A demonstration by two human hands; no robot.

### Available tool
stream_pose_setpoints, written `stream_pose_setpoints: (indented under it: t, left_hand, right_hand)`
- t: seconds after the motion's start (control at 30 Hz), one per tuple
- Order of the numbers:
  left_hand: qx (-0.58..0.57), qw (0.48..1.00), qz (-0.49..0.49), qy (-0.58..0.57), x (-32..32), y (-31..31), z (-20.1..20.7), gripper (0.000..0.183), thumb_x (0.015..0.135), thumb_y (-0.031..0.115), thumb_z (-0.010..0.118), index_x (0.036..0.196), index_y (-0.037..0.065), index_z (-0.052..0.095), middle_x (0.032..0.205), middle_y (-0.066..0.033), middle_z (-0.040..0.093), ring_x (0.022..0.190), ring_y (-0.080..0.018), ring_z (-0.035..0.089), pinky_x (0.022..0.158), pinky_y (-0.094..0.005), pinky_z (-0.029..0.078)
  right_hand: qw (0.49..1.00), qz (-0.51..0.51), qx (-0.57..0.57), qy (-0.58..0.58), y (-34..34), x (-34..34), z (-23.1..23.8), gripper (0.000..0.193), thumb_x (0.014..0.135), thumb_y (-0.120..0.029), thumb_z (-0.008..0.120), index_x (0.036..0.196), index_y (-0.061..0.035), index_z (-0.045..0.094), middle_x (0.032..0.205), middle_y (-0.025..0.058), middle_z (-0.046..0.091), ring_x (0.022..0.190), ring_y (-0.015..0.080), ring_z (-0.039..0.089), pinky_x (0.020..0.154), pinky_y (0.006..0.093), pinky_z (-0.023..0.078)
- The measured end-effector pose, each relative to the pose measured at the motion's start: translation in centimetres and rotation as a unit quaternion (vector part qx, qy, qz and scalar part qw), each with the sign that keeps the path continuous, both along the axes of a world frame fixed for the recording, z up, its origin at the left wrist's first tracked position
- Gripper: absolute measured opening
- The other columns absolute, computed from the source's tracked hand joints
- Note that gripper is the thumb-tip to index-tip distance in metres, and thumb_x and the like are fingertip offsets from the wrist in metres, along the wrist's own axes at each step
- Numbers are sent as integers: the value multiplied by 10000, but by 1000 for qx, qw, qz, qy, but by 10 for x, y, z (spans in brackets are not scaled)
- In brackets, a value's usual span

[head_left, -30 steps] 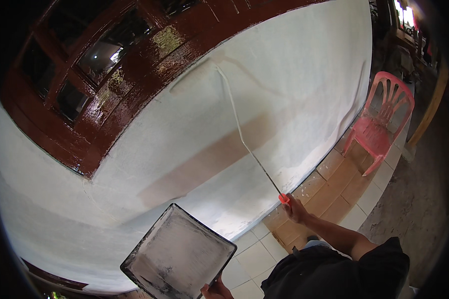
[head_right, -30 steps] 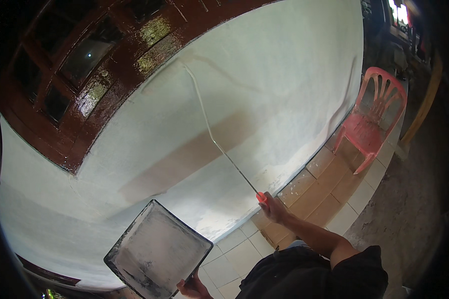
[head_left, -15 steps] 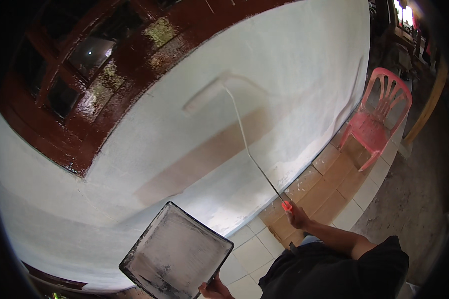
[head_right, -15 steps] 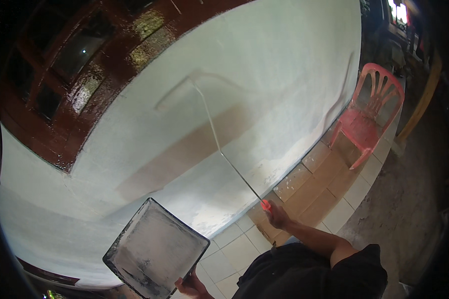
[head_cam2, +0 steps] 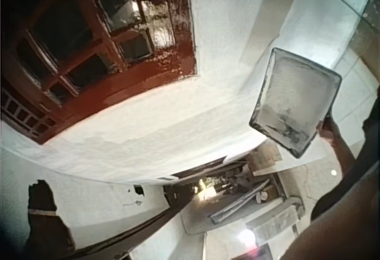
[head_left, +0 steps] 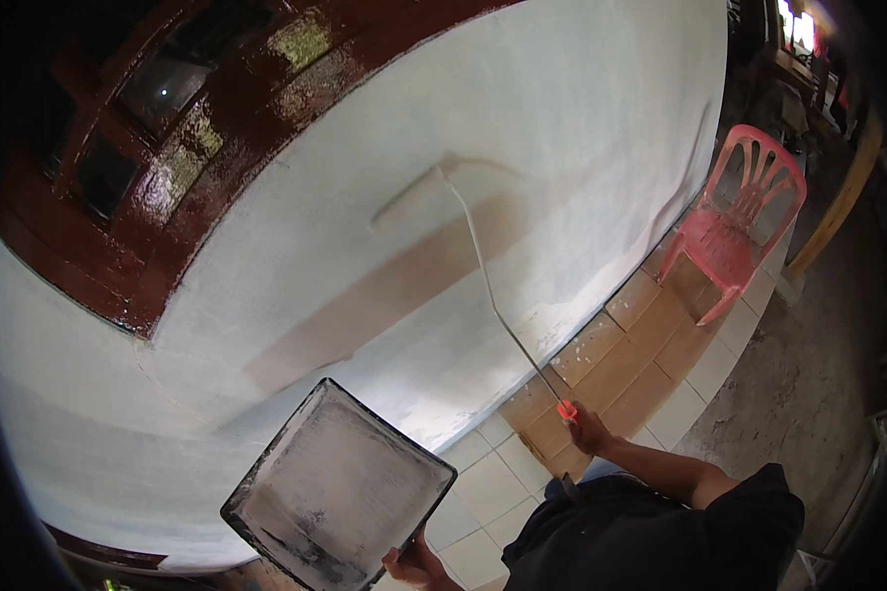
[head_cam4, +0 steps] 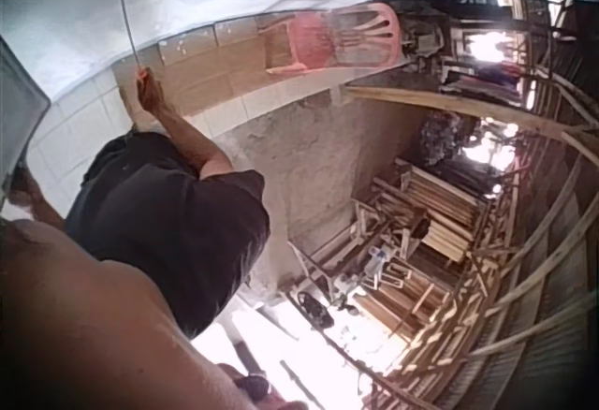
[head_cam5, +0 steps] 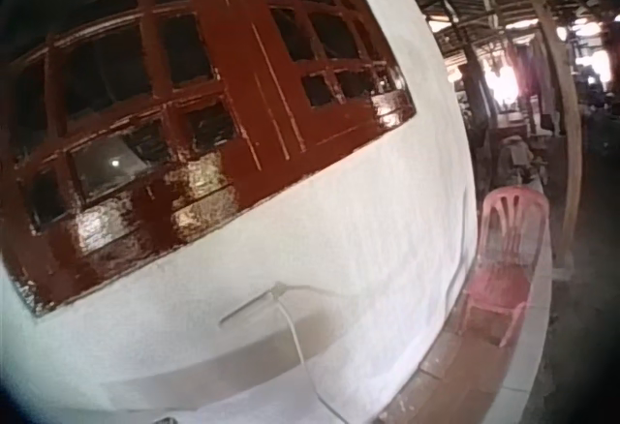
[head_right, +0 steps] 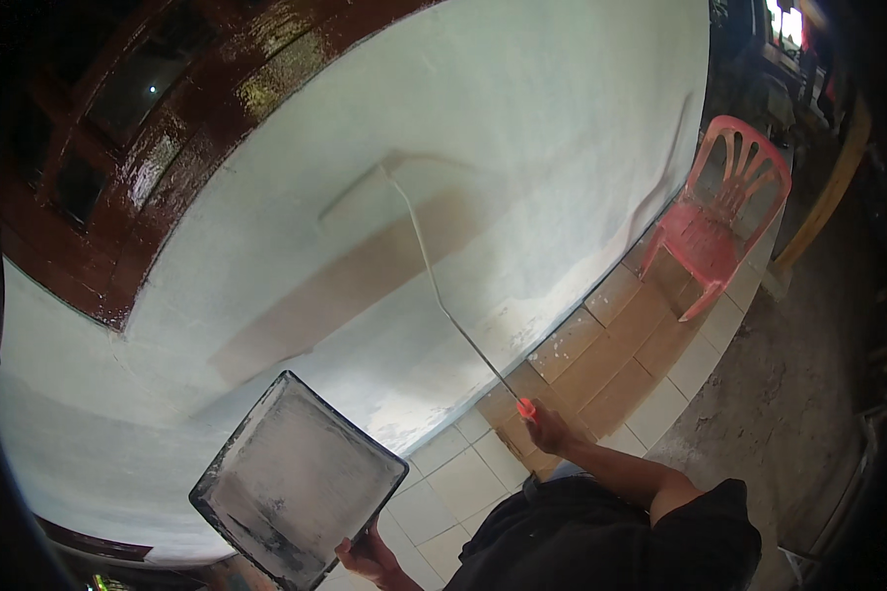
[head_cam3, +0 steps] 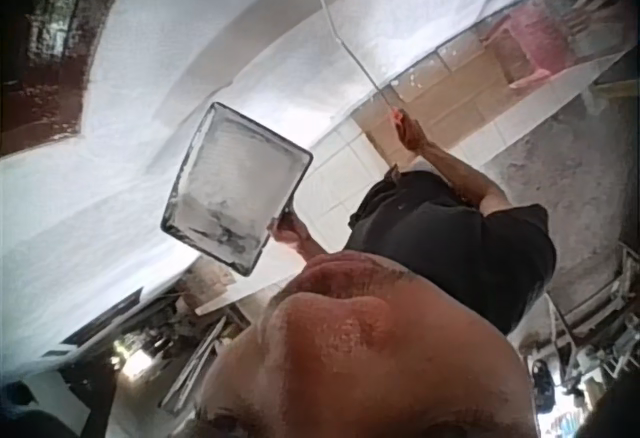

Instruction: The person applies white paint from a paint tray onto a wall using a paint roller.

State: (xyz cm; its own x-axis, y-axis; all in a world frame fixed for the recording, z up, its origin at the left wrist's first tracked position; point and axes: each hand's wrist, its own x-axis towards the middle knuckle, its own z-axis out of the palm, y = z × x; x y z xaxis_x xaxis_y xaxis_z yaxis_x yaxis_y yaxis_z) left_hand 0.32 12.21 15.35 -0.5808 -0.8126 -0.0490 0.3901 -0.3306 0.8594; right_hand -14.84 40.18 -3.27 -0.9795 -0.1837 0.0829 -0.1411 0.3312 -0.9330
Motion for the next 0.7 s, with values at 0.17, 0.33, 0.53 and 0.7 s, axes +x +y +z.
stream_pose_setpoints:
  t: [0.17, 0.33, 0.53, 0.7]
  left_hand:
    - [60, 998, 0, 16, 4, -14, 4, 837, 604, 252, 614, 1337, -11, 308, 1302, -193, 394, 1153, -360, 443, 894, -502, 460]
    - [68, 998, -17, -1, 6, -14, 4, 835, 601, 240, 610, 1342, 5, 304, 1305, -190, 387, 1176, -362, 418, 921, -537, 424]
    - [79, 996, -44, -21, 15, -34, -2, 836, 602, 226, 603, 1346, 3, 293, 1311, -194, 379, 1204, -361, 392, 949, -571, 388]
    - [71, 995, -60, -46, 31, -51, -9, 831, 600, 217, 602, 1347, 12, 299, 1315, -190, 386, 1195, -366, 407, 935, -575, 402]
  right_hand:
    - [999, 17, -52, -1, -26, -18, 55, 310, 916, -347, 436, 1031, -59, 431, 692, 157, 544, 636, 345, 551, 539, 423, 427]
    - [998, 0, -61, -9, -33, 9, 21, 308, 920, -346, 424, 954, -40, 437, 629, 73, 517, 536, 203, 530, 501, 343, 420]
    - [998, -6, 14, -68, -18, 38, -35, 304, 907, -301, 457, 1090, -59, 442, 772, 196, 572, 729, 425, 587, 573, 444, 452]
    - [1000, -9, -26, 1, -29, -5, 16, 281, 900, -267, 466, 1074, -48, 445, 761, 211, 567, 704, 437, 565, 554, 436, 443]
